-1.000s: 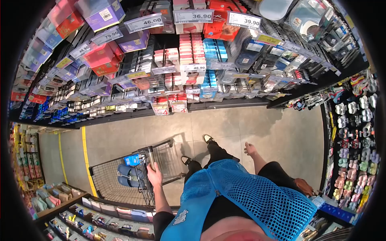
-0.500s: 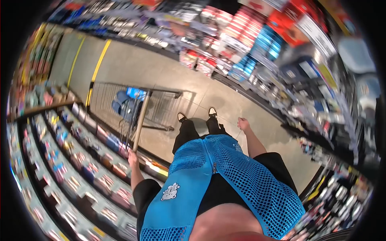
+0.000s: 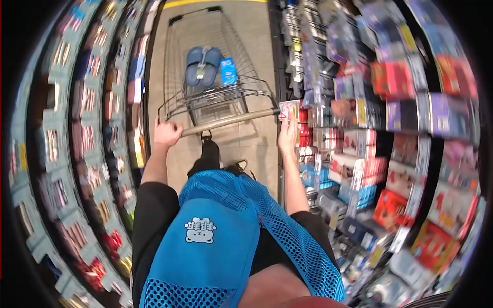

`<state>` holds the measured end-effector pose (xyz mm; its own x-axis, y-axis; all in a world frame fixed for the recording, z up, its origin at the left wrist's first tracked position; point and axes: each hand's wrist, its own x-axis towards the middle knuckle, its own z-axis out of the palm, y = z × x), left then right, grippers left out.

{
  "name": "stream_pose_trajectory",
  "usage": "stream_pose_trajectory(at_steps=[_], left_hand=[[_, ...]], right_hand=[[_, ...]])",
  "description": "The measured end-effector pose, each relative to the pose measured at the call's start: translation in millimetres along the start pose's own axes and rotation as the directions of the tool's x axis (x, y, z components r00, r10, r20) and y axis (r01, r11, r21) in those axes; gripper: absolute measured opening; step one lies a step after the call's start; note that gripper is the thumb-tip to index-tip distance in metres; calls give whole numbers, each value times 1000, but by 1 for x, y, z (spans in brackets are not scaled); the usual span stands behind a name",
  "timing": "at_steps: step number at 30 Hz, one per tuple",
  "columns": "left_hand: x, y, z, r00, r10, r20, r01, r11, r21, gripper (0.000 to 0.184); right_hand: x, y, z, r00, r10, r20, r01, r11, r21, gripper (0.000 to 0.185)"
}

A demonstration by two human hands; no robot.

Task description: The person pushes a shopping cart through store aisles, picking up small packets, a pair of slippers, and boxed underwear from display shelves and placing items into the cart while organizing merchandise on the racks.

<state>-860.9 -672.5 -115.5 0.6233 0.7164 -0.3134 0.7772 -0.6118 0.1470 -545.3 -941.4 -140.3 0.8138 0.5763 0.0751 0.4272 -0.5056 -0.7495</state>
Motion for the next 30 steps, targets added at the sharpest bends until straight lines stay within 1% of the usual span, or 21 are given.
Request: stream_pose_trajectory(at_steps=[2,3,4,5,6,7,9,10,11,12,13,15,17,19,20,21,23,25,27,29,30], left_hand=[[4,-2,-7,998,-51,30,52,998,-44,46],[9,-7,-9,1000,-24,3,24,998,-56,47],[11,-12,-9,1000,9,-24,-10,998,-61,47],[13,-19,-7,1000,-15,-17,14,997,-73,47],[19,-26,-5,999,-3,-45,0,998,-65,47],[30,-33,-7,997,24,-75,-27,999,-46,47],[44,-42,-11,995,54,-87,-58,998,-39,47],[51,-45,-15,990,91,-106,-96,994,-43,47],[62,-45,-26,998,70,5,-69,996,-48,47],[72,-50,-18,995,87,-50,-90,994,-63,45],[83,-58,-5,978,150,-143,-154,988,-14,43],[102,-56,-18,974,172,-146,-182,982,-59,41],[123,-56,-32,966,190,-176,-199,979,-40,39],[147,-55,-44,963,193,-185,-204,978,-39,36],[159,-57,-43,961,207,-183,-213,977,-13,35],[174,-59,-43,959,217,-183,-218,976,16,34],[199,-58,-55,933,258,-251,-257,966,37,34],[227,-59,-62,951,210,-229,-205,978,43,33],[256,-61,-75,937,237,-258,-233,971,47,33],[285,-55,-89,958,170,-231,-188,980,-61,38],[302,-58,-91,958,185,-217,-196,980,-30,39]], right_hand=[[43,-18,24,997,-71,18,71,997,-26,49],[60,-20,39,992,-127,-4,125,981,-148,48],[73,-14,51,987,-134,90,150,967,-207,46],[83,-12,62,976,-128,174,171,949,-264,45],[85,-9,67,967,-148,207,195,954,-230,40],[84,-12,70,982,-99,162,139,958,-253,39],[89,-25,75,949,226,219,-220,974,-52,38],[92,-30,81,980,154,125,-138,982,-131,39],[96,-11,94,978,189,87,-185,982,-45,37],[104,-17,97,983,176,48,-173,983,-61,36],[109,-24,99,987,161,7,-160,984,-81,36],[126,-40,103,965,263,21,-259,960,-104,35],[146,-44,110,968,248,-50,-251,966,-57,35],[166,-46,120,968,243,-56,-248,961,-124,35],[178,-55,118,945,328,-10,-326,934,-144,36],[189,-62,119,954,297,-40,-300,939,-166,34],[213,-57,133,966,232,-114,-243,966,-93,34],[241,-66,141,952,293,-87,-301,947,-107,34],[266,-72,151,936,342,-82,-347,937,-47,34],[297,-76,158,952,284,-113,-287,958,-12,33],[314,-72,166,957,259,-130,-263,965,-11,32]])
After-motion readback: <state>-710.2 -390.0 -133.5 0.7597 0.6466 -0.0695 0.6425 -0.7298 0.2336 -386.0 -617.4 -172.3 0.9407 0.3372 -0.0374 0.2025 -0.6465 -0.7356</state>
